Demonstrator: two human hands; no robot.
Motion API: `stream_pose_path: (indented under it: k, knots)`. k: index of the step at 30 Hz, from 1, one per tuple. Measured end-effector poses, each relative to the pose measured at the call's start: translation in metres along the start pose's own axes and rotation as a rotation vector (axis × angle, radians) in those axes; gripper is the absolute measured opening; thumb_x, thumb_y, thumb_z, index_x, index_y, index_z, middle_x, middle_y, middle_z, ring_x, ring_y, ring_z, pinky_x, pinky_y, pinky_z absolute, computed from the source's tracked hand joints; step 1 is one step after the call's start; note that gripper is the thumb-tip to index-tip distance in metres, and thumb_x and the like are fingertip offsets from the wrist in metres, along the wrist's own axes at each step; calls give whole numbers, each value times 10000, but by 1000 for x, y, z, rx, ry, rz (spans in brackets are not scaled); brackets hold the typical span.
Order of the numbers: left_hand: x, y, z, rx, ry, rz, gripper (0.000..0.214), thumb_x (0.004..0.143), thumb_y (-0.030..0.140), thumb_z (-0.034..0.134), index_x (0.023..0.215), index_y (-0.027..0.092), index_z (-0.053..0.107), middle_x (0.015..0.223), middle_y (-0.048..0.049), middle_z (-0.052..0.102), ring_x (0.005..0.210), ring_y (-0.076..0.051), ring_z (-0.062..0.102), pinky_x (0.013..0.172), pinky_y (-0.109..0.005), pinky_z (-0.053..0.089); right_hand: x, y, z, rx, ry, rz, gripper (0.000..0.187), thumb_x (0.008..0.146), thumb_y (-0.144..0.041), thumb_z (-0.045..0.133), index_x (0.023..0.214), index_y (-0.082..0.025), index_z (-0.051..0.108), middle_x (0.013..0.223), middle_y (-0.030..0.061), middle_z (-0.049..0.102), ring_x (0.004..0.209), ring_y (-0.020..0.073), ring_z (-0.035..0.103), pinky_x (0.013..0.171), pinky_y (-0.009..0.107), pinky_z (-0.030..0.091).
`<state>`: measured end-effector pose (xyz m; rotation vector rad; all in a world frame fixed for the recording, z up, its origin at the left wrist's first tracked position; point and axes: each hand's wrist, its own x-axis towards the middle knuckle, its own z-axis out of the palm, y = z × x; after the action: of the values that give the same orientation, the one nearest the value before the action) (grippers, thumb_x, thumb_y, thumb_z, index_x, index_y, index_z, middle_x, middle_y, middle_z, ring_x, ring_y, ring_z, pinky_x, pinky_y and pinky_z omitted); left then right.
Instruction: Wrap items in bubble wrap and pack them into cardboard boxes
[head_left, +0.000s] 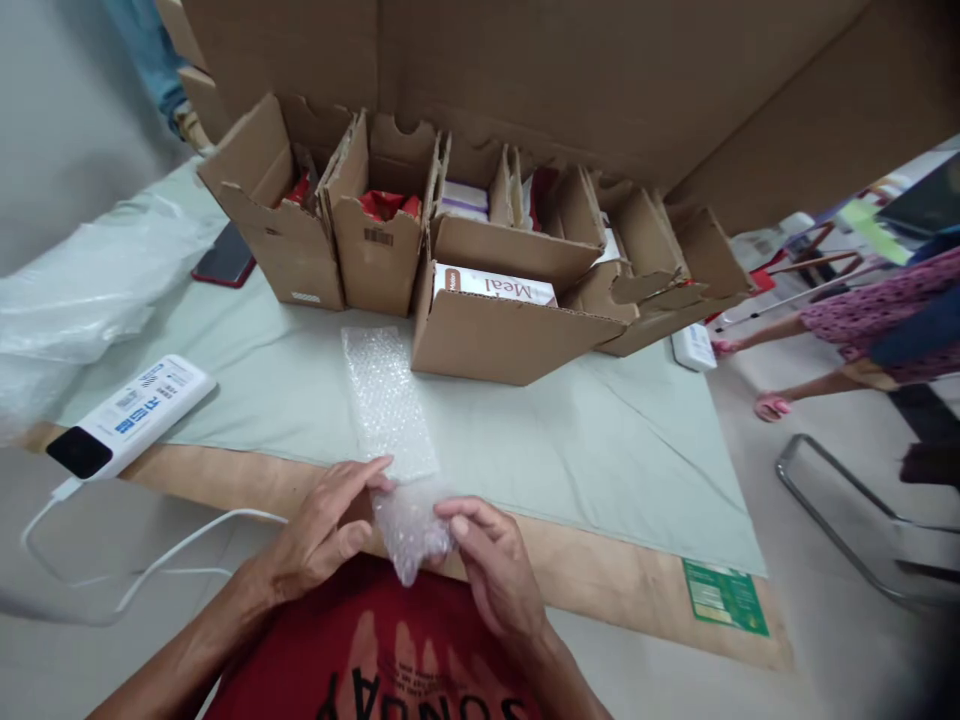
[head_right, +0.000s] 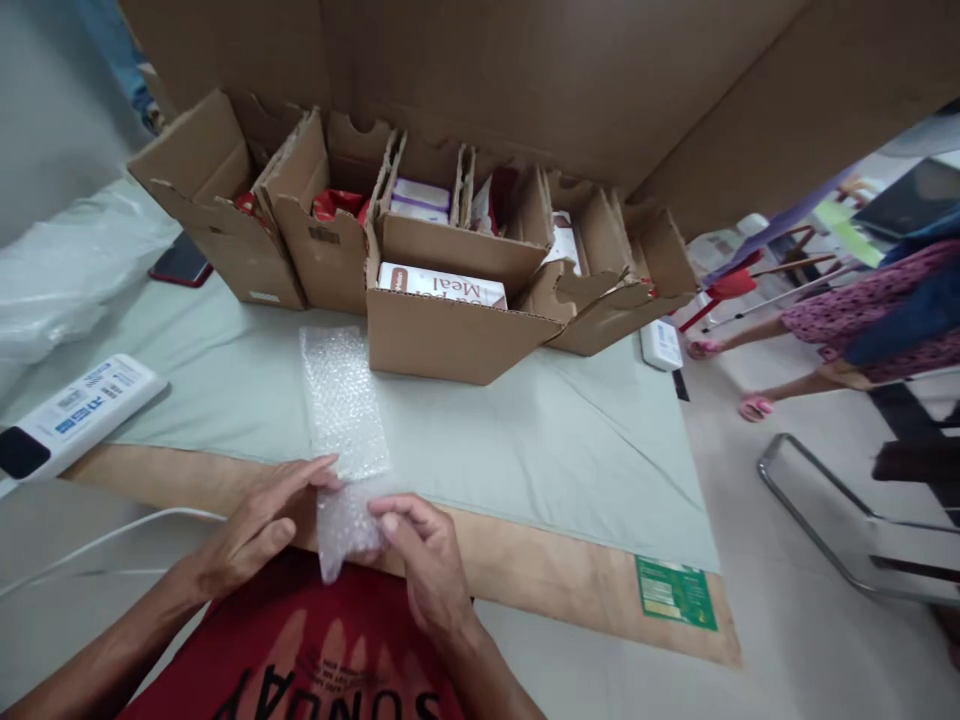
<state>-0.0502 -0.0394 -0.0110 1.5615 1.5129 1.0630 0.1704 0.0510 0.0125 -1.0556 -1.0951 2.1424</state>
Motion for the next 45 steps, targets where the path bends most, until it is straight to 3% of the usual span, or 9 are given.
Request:
stream_pose_path:
  k: [3,6,9,11,18,29,32,36,45]
  knots:
    - [3,-5,4,-86,115,-195,700,909,513,566,1517,201,409,1173,-102,732,1071,-264,694,977,-412,534,26,-6,20,129,-41,-65,317,860,-456,751,1072,-221,758,978,69,752,900,192,695,736,282,548]
    - [11,-10,17,-4,354,-374,475,910,420,569,1316,174,583,1039,-91,758,943,-236,719,867,-366,561,49,-7,30,113,-125,-106,505,896,-463,706,1348,-260,607,1159,98,735,1056,229,692,762,307,562]
    - [20,-17,26,225,537,-334,362,930,380,515,1185,160,648,929,-90,744,886,-249,695,856,-401,539,57,-4,25,-92,-100,-233,677,931,-426,664,1535,-314,381,1249,94,696,1062,225,693,806,352,573]
    - [24,-21,28,395,576,-262,374,928,358,519,1216,155,644,833,-66,719,834,-251,673,850,-417,518,56,-2,17,-350,-47,-360,580,953,-369,630,1499,-312,444,1269,91,684,1096,226,675,873,383,563]
    - [29,-24,22,505,562,-137,378,971,345,520,1294,167,603,798,-29,707,786,-222,665,807,-373,512,53,10,10,-1084,-75,-776,359,947,-157,542,1278,-244,649,1256,99,703,1178,246,609,1034,463,500]
    - [31,-22,16,807,502,-121,541,959,322,566,1447,125,443,914,-92,710,852,-287,643,812,-426,486,64,10,4,-1587,-215,-729,364,930,-149,603,1291,-189,623,1417,119,626,1319,304,513,953,463,466]
    - [22,-9,10,823,542,15,573,941,344,616,1448,149,431,1186,-177,666,1089,-337,621,937,-492,486,70,5,4,-1631,-222,-808,279,981,-139,542,1232,-192,652,1369,114,663,1281,293,547,932,446,457]
    - [11,2,7,741,316,189,406,904,256,654,1297,212,562,1335,-155,626,1324,-362,513,1086,-547,425,75,-6,8,-1591,-309,-847,252,981,-98,531,1145,-210,686,1249,98,726,1211,274,597,929,430,445]
    - [3,-8,8,489,457,98,116,930,177,572,1004,198,660,976,-81,744,943,-223,699,841,-375,561,72,-11,-1,-1208,-315,-655,411,967,-291,627,1374,-256,581,1155,70,757,1052,232,677,962,419,484]
